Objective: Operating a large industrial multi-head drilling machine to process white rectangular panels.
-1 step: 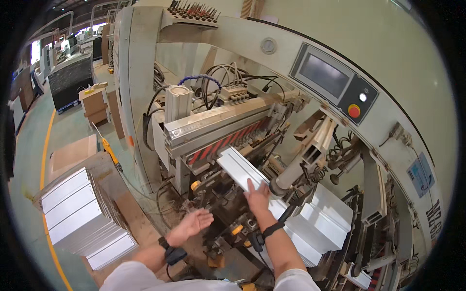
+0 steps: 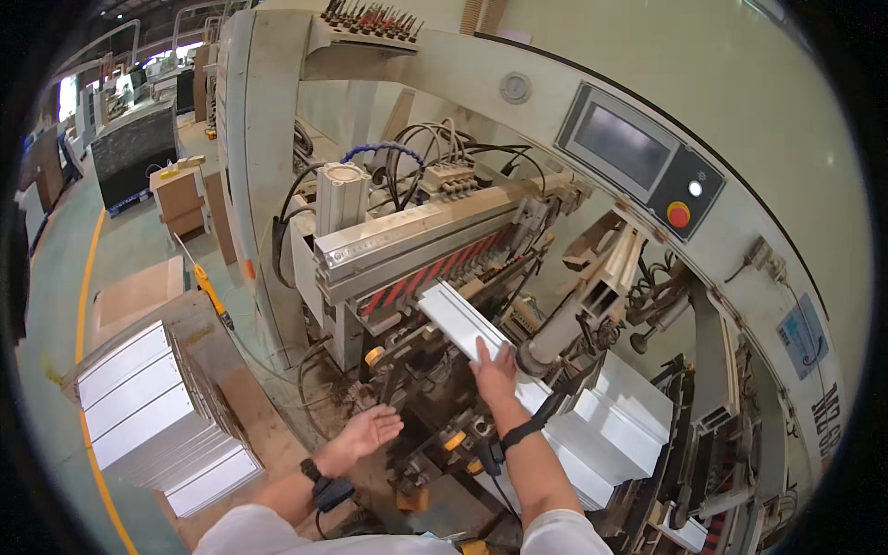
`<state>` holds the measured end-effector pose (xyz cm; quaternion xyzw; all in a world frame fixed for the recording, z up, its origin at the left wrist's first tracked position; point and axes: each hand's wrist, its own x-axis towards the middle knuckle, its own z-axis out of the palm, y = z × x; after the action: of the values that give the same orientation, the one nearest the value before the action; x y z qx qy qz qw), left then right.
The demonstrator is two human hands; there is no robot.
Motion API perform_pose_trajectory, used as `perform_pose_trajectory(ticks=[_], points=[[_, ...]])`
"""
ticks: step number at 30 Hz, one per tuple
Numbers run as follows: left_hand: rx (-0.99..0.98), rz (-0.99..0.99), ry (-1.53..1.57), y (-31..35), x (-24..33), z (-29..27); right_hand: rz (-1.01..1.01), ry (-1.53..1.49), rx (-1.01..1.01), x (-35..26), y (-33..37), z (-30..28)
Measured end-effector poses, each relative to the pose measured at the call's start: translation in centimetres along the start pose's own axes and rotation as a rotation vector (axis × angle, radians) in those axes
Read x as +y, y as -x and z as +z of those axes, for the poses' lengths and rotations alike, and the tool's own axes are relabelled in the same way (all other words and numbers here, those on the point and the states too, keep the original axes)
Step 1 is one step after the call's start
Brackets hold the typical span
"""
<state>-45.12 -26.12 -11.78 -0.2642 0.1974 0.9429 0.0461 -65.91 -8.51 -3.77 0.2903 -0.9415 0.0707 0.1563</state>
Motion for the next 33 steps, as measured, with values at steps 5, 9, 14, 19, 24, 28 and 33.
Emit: perform_pose_trajectory(ticks=[5,9,14,19,24,28,33], points=[[0.068,-0.001,0.029,0.0,0.0,-4.7,0.108,-0.006,-0.254,-0.7,-6.4,-0.5],[0.005,-0.044,-0.096,-1.5,0.8,-0.8,0.092,-0.034,-0.298,-1.7,-8.2,-0.6],[-0.124,0.097,-0.369,-8.2,1.2,7.9,-0.054,-0.088,-0.307,-1.5,-8.4,-0.7],[-0.058,0.075,-0.365,-8.7,-0.1,11.4,-0.084,-0.272,-0.412,-2.0,-6.7,-1.5],[-0.166,-0.081,-0.234,-0.7,-2.1,4.6,0.028,-0.011,-0.209,-0.3,-6.0,0.9],[-0.099,-0.14,0.024,8.1,-2.4,-4.5,0.013,0.056,-0.214,-0.5,-8.1,2.2],[0.159,-0.029,0.424,15.8,-7.0,-16.7,0.023,0.128,-0.308,1.0,-10.4,3.0]])
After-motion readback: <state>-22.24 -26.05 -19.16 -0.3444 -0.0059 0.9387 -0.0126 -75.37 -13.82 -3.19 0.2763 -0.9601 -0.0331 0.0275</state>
